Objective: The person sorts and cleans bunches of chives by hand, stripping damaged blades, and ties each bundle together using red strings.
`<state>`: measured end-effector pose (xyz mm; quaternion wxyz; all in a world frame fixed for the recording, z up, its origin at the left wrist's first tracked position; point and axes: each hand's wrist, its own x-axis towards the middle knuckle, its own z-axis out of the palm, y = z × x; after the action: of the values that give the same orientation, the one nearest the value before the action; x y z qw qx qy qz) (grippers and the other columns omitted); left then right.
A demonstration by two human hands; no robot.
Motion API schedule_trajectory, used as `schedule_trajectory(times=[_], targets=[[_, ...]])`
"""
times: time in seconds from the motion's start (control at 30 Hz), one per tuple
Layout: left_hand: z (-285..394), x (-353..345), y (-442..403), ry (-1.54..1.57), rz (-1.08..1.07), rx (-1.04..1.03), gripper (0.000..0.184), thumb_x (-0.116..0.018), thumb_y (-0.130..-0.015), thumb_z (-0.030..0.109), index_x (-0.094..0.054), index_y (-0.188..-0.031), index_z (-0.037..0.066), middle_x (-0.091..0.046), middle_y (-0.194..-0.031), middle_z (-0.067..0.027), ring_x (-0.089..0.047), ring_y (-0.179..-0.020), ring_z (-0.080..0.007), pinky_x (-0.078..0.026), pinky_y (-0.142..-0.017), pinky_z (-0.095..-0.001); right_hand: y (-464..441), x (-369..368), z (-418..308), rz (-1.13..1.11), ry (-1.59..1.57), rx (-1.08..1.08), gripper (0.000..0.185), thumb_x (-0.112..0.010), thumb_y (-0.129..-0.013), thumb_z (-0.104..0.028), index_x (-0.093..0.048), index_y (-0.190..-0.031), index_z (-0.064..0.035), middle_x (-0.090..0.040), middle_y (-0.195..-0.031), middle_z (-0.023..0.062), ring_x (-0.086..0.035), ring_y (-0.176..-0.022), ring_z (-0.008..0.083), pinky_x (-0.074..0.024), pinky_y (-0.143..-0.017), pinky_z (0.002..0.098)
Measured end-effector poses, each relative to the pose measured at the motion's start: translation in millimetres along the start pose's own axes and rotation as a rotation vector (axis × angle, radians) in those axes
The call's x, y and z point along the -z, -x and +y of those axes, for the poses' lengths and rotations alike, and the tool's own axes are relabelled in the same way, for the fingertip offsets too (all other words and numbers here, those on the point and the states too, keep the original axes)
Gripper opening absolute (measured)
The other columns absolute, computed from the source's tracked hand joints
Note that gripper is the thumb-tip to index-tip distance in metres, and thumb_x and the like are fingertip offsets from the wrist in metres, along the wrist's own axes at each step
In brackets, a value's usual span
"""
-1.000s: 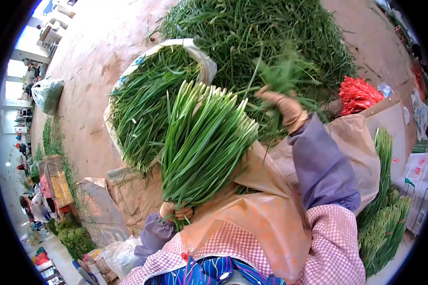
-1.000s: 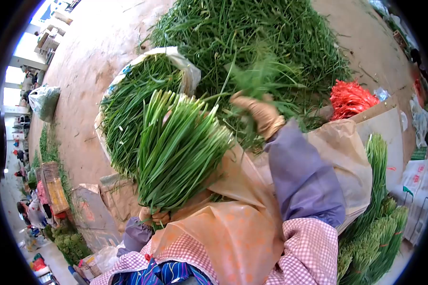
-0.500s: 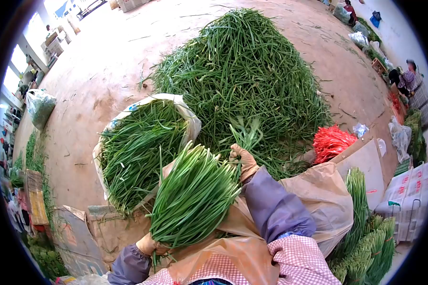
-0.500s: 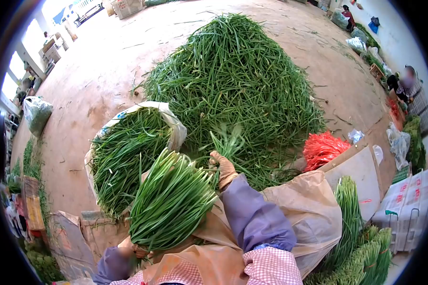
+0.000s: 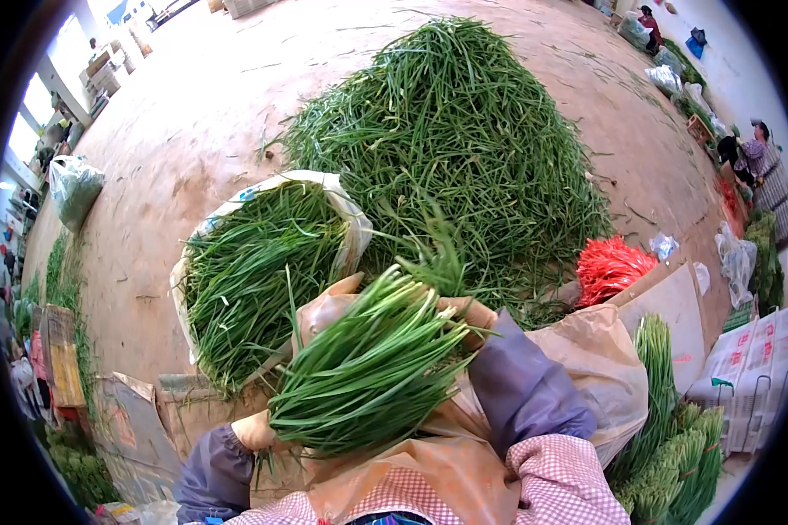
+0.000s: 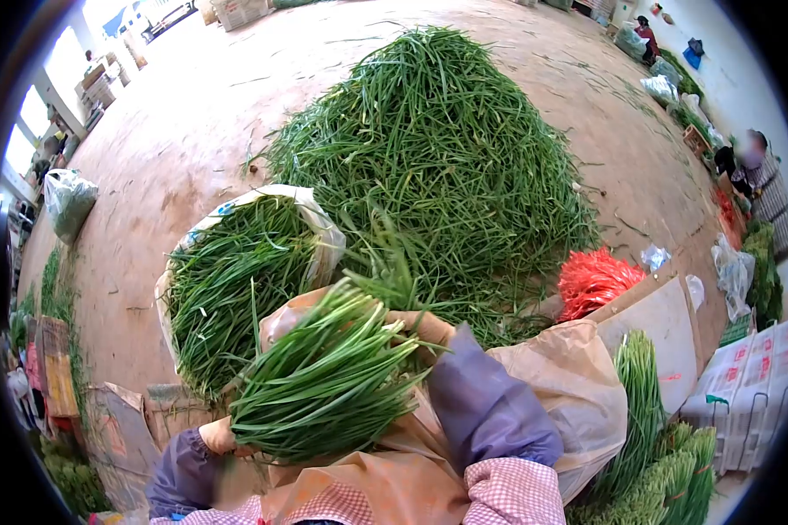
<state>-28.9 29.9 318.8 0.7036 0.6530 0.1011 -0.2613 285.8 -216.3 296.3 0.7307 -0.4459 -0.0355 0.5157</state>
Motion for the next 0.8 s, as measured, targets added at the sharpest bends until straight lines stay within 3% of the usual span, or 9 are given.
schedule_trajectory(times=[0.1, 0.23, 0.33, 0.4, 0.47, 0.53, 0.57, 0.7, 0.8], targets=[[0, -1, 2, 0.007, 0.003, 0.03, 0.028, -0.06, -0.091, 0.014, -0.059, -0.118, 0.008, -0.047, -0.061, 0.004, -0.034, -0.045, -0.0061, -0.023, -0.042, -0.0257, 6, 33, -17, -0.075, -0.165, 0.16, 0.017, -0.065, -0.092, -0.024, -0.061, -0.103, -0.0116, -0.058, -0.076, -0.0021, -0.054, -0.06, 0.0082, -0.0459, -0.051, 0.0271], [-14, 1, 9, 0.102, 0.009, 0.167, 0.038, -0.06, -0.09, 0.006, -0.054, -0.128, 0.006, -0.06, -0.094, -0.0021, -0.051, -0.069, -0.0093, -0.036, -0.052, -0.0242, 4, 78, -53, -0.342, -0.469, 0.473, 0.028, -0.068, -0.089, -0.029, -0.055, -0.105, -0.0108, -0.045, -0.059, -0.0074, -0.044, -0.047, 0.0077, -0.0377, -0.042, 0.0256], [-16, 6, 10, 0.149, -0.012, 0.3, 0.043, -0.059, -0.09, 0.002, -0.053, -0.132, 0.007, -0.06, -0.116, -0.0019, -0.054, -0.089, -0.0101, -0.044, -0.067, -0.0238, -12, 54, -32, 0.08, 0.065, 0.074, 0.033, -0.066, -0.091, -0.031, -0.057, -0.113, -0.0074, -0.061, -0.073, -0.0028, -0.057, -0.059, 0.012, -0.0484, -0.052, 0.0275], [13, -4, 5, 0.115, 0.036, 0.318, 0.032, -0.058, -0.091, 0.005, -0.061, -0.123, 0.01, -0.065, -0.091, 0.0037, -0.049, -0.068, -0.0039, -0.04, -0.058, -0.0217, -22, 23, 17, 0.039, 0.054, -0.033, 0.039, -0.065, -0.092, -0.031, -0.058, -0.121, -0.0052, -0.069, -0.097, 0.0052, -0.066, -0.079, 0.0171, -0.0547, -0.068, 0.0305], [27, 1, 6, -0.034, -0.065, 0.368, 0.033, -0.061, -0.091, 0.01, -0.062, -0.124, 0.008, -0.069, -0.102, -0.0004, -0.058, -0.083, -0.0067, -0.048, -0.073, -0.0249, -35, 32, 51, -0.158, -0.225, -0.276, 0.043, -0.067, -0.09, -0.031, -0.06, -0.124, -0.0048, -0.067, -0.113, 0.0099, -0.066, -0.093, 0.0198, -0.0556, -0.078, 0.0334], [30, 5, 8, -0.132, -0.111, 0.261, 0.035, -0.063, -0.091, 0.013, -0.062, -0.125, 0.008, -0.07, -0.109, -0.0026, -0.06, -0.093, -0.0081, -0.05, -0.083, -0.0266, -27, 21, 41, -0.108, -0.227, -0.304, 0.036, -0.067, -0.09, -0.026, -0.062, -0.12, -0.0059, -0.069, -0.107, 0.0082, -0.067, -0.085, 0.0197, -0.0573, -0.076, 0.0336], [30, 10, 9, -0.16, -0.158, 0.409, 0.044, -0.067, -0.09, 0.012, -0.056, -0.132, 0.005, -0.062, -0.128, -0.0064, -0.056, -0.113, -0.0123, -0.045, -0.099, -0.0301, -27, 27, 37, -0.057, -0.15, -0.265, 0.035, -0.068, -0.09, -0.025, -0.062, -0.119, -0.0059, -0.069, -0.106, 0.0083, -0.068, -0.083, 0.0194, -0.0577, -0.074, 0.0333], [33, 11, 8, -0.232, -0.135, 0.479, 0.044, -0.067, -0.089, 0.012, -0.057, -0.131, 0.004, -0.063, -0.127, -0.0073, -0.055, -0.114, -0.0119, -0.044, -0.1, -0.0301, -5, 9, -21, 0.304, -0.136, 0.098, 0.015, -0.072, -0.084, -0.021, -0.065, -0.091, -0.0103, -0.058, -0.067, -0.0029, -0.055, -0.054, 0.0107, -0.0426, -0.045, 0.0236], [28, 7, 9, -0.209, -0.134, 0.338, 0.039, -0.06, -0.086, 0.001, -0.062, -0.124, 0.006, -0.069, -0.112, -0.0045, -0.058, -0.1, -0.0099, -0.048, -0.089, -0.0276, 11, 52, -72, -0.152, -0.119, 0.39, 0.023, -0.055, -0.098, -0.03, -0.05, -0.082, -0.0139, -0.035, -0.052, -0.0061, -0.029, -0.039, 0.0066, -0.0249, -0.037, 0.0257]])
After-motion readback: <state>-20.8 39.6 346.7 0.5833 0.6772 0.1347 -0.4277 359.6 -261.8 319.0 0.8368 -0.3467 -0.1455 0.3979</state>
